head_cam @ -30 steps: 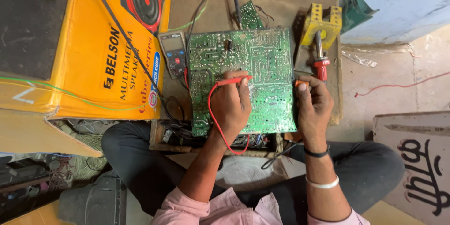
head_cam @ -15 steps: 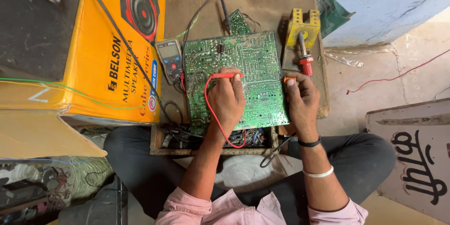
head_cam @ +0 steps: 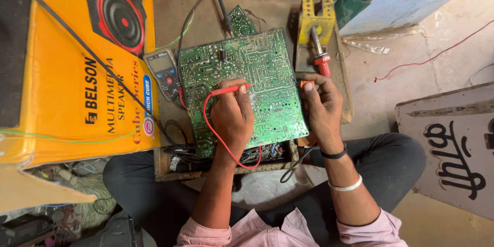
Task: The person uses a multimeter to test points on a green circuit board. They hold the red probe in the left hand and the black probe in the right hand, touching various solder points and components while seated on the floor.
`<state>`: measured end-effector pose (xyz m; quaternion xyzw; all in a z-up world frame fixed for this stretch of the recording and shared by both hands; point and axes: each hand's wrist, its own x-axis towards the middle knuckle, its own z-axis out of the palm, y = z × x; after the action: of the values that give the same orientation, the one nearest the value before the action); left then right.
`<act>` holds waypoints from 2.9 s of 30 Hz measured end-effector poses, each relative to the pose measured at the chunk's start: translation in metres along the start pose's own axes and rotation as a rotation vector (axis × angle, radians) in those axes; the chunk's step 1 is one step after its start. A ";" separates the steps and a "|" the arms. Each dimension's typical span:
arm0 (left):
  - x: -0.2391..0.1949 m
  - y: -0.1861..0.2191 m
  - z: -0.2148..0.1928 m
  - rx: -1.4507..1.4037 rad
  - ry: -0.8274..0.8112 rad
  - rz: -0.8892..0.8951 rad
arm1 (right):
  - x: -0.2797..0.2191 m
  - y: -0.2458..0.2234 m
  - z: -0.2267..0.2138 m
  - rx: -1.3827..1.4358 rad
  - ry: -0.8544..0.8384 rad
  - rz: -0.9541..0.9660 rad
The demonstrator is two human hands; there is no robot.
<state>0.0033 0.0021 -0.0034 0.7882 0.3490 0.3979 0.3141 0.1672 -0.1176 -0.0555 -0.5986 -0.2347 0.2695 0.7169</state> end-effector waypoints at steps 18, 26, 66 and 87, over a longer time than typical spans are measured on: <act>-0.001 0.001 -0.004 0.009 -0.068 -0.013 | -0.002 -0.011 0.002 -0.091 0.022 0.018; -0.002 0.001 -0.004 -0.010 -0.069 -0.021 | -0.005 -0.012 0.001 -0.097 -0.009 -0.029; -0.005 -0.005 0.002 0.032 0.008 0.039 | -0.001 -0.001 0.000 -0.043 -0.026 -0.067; -0.007 -0.002 -0.003 0.009 -0.019 0.041 | -0.003 -0.005 0.001 -0.093 -0.031 -0.077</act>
<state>-0.0028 -0.0017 -0.0062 0.8002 0.3317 0.3952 0.3057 0.1651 -0.1197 -0.0503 -0.6176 -0.2808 0.2396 0.6945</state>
